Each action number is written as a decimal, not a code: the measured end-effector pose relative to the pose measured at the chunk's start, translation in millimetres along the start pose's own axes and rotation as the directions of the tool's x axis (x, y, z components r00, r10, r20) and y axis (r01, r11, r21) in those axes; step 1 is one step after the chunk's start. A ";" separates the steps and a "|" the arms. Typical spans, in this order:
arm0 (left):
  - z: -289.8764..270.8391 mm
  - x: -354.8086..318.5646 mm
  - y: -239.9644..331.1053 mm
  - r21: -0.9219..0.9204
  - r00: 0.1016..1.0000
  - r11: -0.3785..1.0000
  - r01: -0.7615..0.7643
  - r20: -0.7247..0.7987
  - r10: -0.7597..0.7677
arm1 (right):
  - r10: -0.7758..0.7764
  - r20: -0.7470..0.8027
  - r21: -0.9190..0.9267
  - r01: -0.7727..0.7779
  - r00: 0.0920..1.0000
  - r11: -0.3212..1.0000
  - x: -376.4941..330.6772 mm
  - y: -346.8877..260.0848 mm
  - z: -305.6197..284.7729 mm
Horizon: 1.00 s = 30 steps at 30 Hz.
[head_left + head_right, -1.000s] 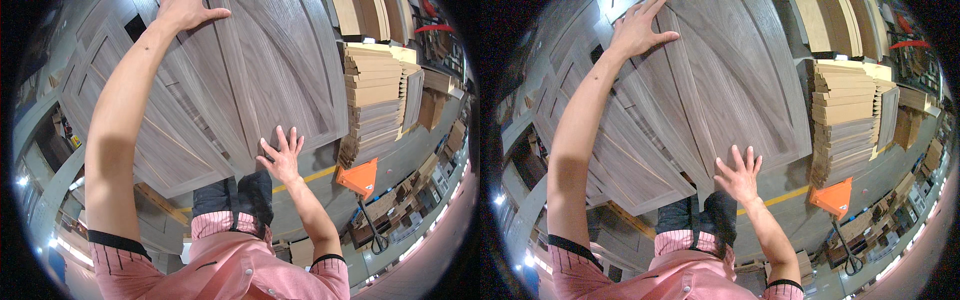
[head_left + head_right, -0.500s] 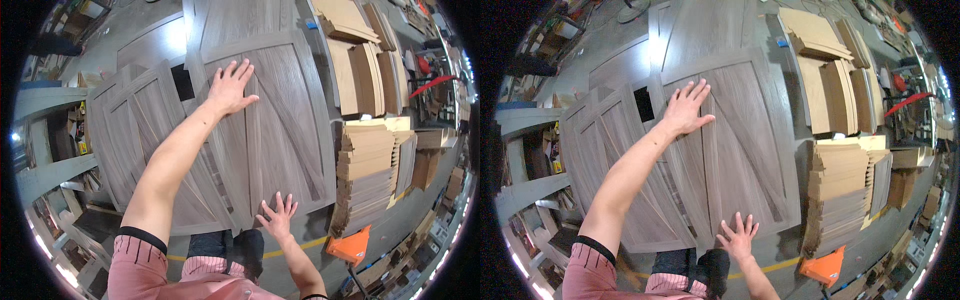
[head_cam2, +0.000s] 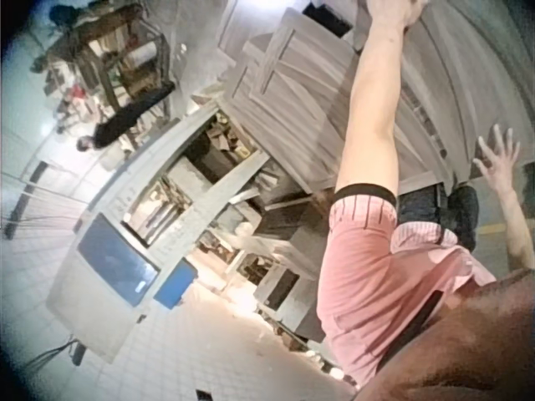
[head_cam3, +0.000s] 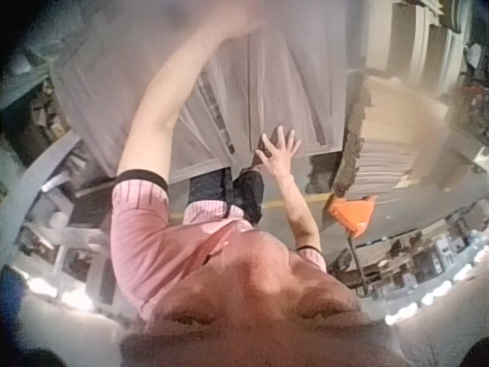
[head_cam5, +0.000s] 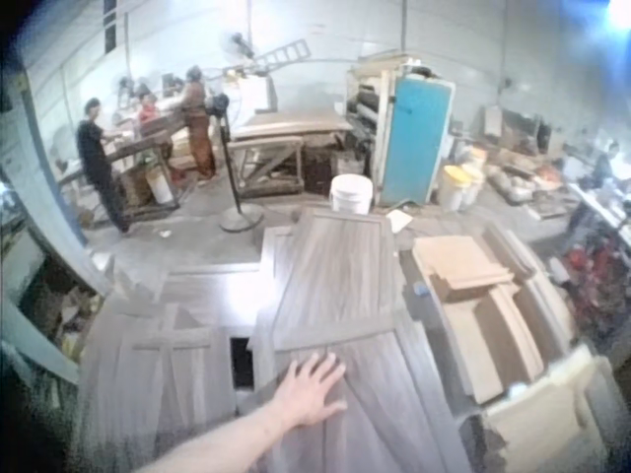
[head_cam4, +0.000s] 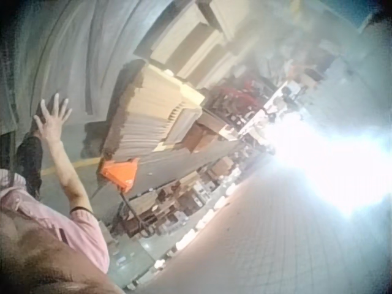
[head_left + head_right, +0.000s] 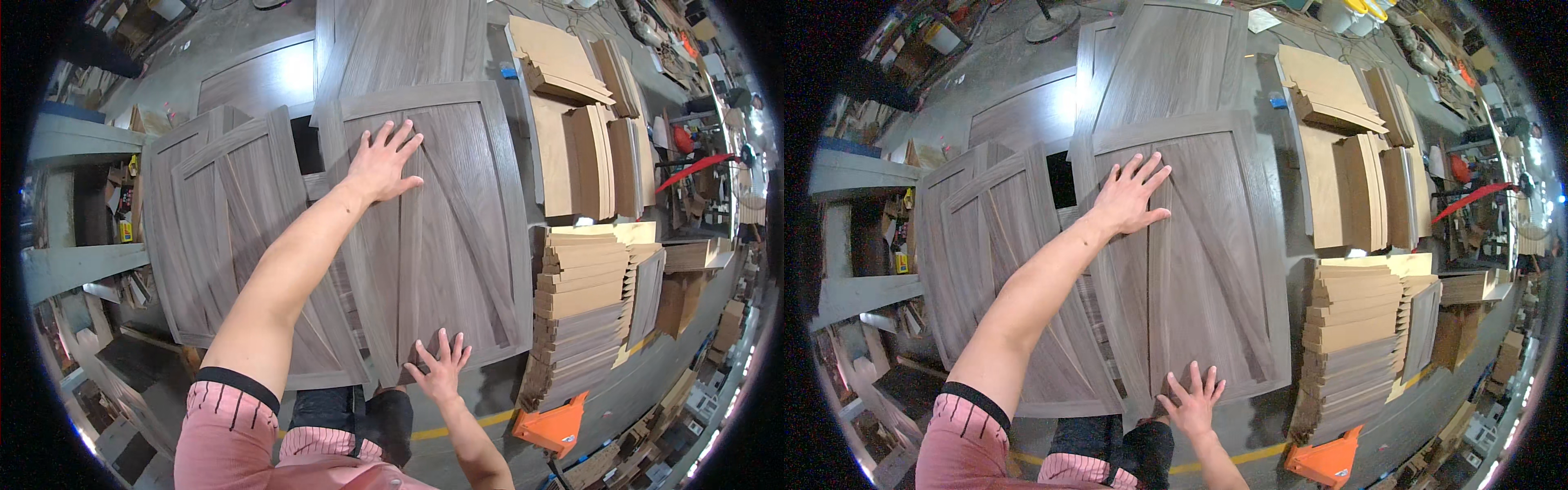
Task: The person picks up thin wooden slats and fits them into diagonal recessed grooves on larger wood-grain panels, working through several panels in a stack.
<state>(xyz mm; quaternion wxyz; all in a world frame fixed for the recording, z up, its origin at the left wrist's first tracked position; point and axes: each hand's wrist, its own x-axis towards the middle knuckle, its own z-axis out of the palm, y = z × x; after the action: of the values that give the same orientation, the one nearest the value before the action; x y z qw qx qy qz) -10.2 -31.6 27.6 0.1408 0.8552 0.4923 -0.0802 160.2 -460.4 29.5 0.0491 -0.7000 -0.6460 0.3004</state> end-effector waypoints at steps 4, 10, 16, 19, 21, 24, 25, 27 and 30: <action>3.2 -1.5 -1.3 -0.002 1.000 1.000 0.004 -0.001 -0.004 | 0.009 0.009 0.015 -0.010 1.000 1.000 -0.1 -1.0 -1.2; 4.9 -3.6 3.3 -0.044 1.000 0.999 0.027 0.009 -0.027 | 0.020 0.021 0.020 -0.020 1.000 1.000 -1.5 -0.9 -1.7; 10.0 -1.9 29.3 -0.085 0.985 0.982 0.167 -0.022 -0.169 | 0.010 0.018 -0.007 -0.010 1.000 1.000 -1.8 -1.7 -0.6; 16.1 -1.8 28.3 -0.077 0.980 0.980 0.186 -0.053 -0.190 | 0.007 0.005 0.004 -0.007 1.000 1.000 0.1 -1.6 -0.5; 15.4 -0.7 29.7 -0.076 0.981 0.981 0.181 -0.051 -0.185 | 0.012 -0.012 0.008 -0.012 1.000 1.000 -0.2 -0.8 1.1; 10.6 3.1 33.4 -0.083 0.983 0.980 0.179 -0.038 -0.182 | 0.019 -0.040 0.019 -0.019 0.999 1.000 -1.2 1.3 1.8; 6.9 4.2 34.7 -0.091 0.982 0.979 0.183 -0.019 -0.186 | 0.024 -0.046 0.029 -0.023 0.999 0.999 -1.1 1.4 0.3; -4.5 5.4 33.8 -0.112 0.983 0.976 0.186 0.013 -0.186 | 0.033 -0.058 0.048 -0.030 0.998 0.998 0.9 -0.9 -5.8; 0.0 -8.4 30.3 -0.170 0.976 0.961 0.218 0.011 -0.220 | 0.040 -0.058 0.071 -0.036 0.998 0.997 4.9 -15.4 -22.1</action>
<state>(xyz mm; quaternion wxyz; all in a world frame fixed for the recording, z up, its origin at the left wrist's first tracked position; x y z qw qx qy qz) 11.8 -52.8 34.8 0.2016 0.7807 0.5894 -0.0496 157.3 -446.3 52.7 0.0871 -0.7186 -0.6199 0.3028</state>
